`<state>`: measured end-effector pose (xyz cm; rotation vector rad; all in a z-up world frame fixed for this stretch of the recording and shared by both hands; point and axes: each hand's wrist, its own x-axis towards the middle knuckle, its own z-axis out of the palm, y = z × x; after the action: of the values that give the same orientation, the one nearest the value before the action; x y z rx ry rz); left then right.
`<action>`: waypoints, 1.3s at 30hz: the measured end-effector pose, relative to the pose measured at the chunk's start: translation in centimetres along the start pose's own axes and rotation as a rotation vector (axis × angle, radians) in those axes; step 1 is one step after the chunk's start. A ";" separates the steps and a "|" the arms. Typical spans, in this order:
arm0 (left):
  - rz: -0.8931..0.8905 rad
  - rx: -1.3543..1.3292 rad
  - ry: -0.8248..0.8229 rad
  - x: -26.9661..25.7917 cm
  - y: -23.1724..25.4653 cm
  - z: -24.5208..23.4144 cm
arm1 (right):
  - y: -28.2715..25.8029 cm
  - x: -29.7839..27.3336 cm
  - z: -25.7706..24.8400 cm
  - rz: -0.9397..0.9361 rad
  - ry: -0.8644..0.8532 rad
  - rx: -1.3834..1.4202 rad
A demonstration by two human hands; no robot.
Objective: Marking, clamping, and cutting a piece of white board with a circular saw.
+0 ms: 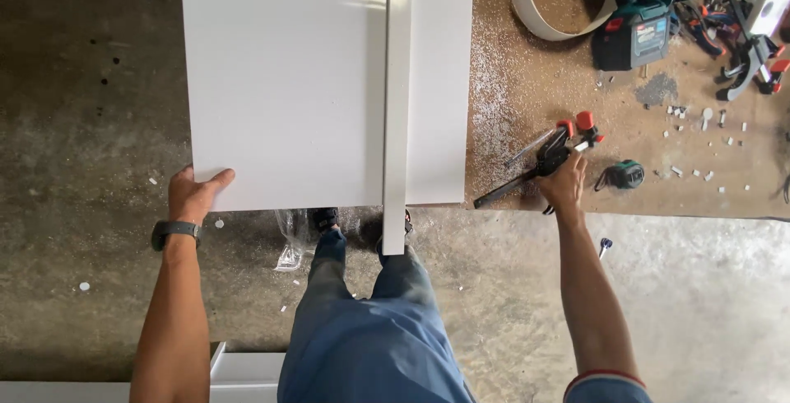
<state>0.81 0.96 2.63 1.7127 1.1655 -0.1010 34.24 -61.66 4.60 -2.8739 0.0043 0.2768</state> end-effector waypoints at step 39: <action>0.021 -0.086 0.001 0.5 -0.9 0.2 | -20.6 -11.9 12.0 0.109 -0.241 0.186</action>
<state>0.50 1.15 1.58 1.6490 1.1364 -0.0369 20.91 -38.95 0.60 -2.6422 0.1350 0.6090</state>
